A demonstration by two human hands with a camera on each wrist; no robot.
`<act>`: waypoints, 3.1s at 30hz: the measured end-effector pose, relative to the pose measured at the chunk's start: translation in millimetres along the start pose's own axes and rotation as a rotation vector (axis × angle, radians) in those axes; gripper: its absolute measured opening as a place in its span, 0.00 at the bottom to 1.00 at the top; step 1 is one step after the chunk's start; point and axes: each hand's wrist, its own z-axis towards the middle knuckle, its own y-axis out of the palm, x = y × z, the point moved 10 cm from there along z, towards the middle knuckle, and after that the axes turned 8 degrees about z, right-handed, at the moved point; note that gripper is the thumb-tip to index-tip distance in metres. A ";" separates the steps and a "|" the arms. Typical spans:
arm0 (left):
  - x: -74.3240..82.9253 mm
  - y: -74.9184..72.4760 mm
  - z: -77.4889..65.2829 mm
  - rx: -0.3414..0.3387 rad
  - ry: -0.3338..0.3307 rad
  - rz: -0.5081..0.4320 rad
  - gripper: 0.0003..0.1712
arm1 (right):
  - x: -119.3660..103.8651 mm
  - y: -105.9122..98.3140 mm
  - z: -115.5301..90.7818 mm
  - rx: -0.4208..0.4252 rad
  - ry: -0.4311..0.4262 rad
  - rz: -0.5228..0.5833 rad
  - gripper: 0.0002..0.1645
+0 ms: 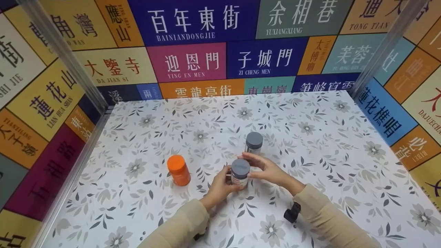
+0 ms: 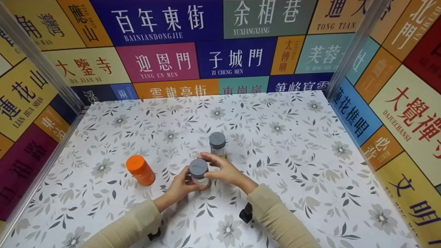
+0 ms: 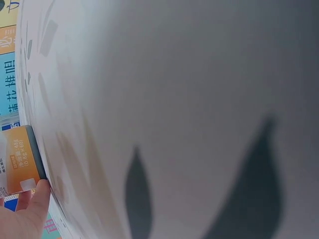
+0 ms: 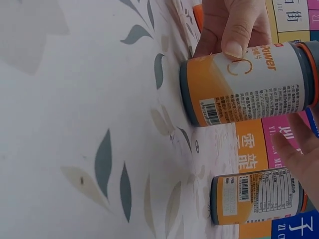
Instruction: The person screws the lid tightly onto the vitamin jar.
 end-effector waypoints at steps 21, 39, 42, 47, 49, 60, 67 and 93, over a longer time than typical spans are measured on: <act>-0.3 0.6 -2.3 -0.007 -0.024 0.008 0.33 | 0.7 -17.4 -0.7 0.185 -0.048 -0.065 0.35; 0.8 0.4 -2.1 -0.019 -0.026 0.001 0.33 | 12.8 0.6 8.1 0.020 0.062 -0.058 0.41; 1.6 0.6 -2.1 -0.016 -0.012 0.002 0.33 | 12.4 -0.7 7.5 0.054 0.064 -0.083 0.40; 2.1 0.5 -2.1 -0.014 -0.006 -0.001 0.33 | 12.7 -3.6 5.5 0.101 0.058 -0.103 0.40; 6.3 -1.2 -3.6 -0.014 -0.010 -0.008 0.33 | 12.8 -5.3 3.6 0.119 0.057 -0.098 0.39; -1.0 -0.7 -1.7 -0.003 -0.032 -0.021 0.34 | 5.1 -16.2 -7.1 0.196 -0.023 -0.156 0.29; 0.0 0.1 -2.1 -0.005 -0.032 -0.013 0.35 | 0.0 -10.9 -0.6 0.124 -0.069 -0.228 0.30; 8.1 -0.8 -3.7 0.073 -0.032 0.072 0.32 | 13.8 4.4 3.4 0.388 0.085 -0.161 0.33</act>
